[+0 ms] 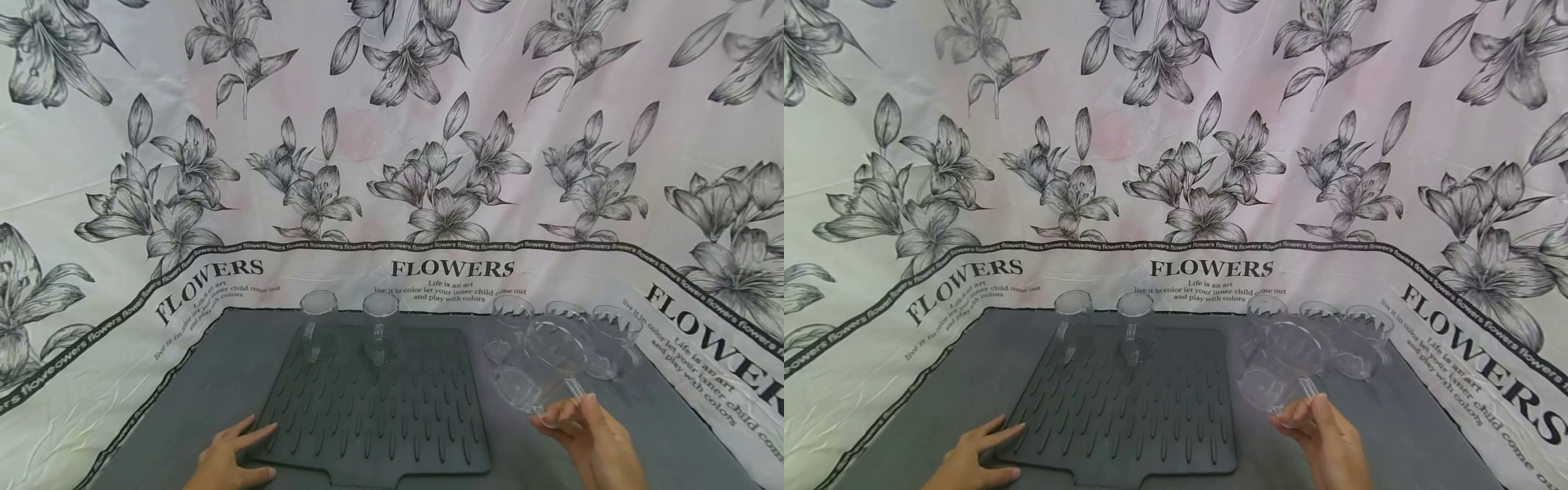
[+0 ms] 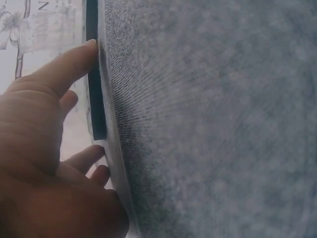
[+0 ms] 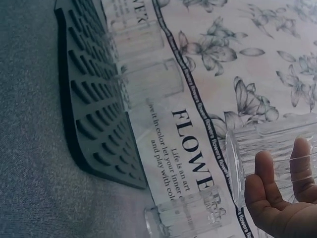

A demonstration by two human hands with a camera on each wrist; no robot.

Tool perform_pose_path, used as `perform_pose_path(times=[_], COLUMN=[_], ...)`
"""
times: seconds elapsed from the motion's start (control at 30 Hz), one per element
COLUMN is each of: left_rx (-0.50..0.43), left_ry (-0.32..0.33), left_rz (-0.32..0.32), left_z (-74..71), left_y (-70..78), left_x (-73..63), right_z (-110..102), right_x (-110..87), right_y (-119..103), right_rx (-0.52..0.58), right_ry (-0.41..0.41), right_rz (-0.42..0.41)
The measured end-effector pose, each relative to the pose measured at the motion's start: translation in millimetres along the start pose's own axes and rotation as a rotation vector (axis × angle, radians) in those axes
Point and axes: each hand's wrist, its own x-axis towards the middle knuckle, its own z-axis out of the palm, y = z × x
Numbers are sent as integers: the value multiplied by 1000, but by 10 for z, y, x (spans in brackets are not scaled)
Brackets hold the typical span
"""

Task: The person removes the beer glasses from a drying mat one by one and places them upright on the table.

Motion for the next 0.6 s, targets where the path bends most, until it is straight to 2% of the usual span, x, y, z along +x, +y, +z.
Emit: perform_pose_path(times=[0.1, 0.27, 0.47, 0.6], left_rx=[21, 48, 94, 113], left_ry=[22, 45, 68, 71], left_rz=[-1, -60, -86, -80], left_z=[16, 47, 62, 60], left_y=[-4, 0, 15, 32], left_x=[-1, 36, 47, 57], right_z=[-50, -113, -98, -81], right_x=[-22, -43, -54, -69], right_y=[20, 53, 66, 81], right_rx=[9, -13, -86, -156], right_ry=[-15, 6, 84, 154], right_rz=[6, 11, 21, 19])
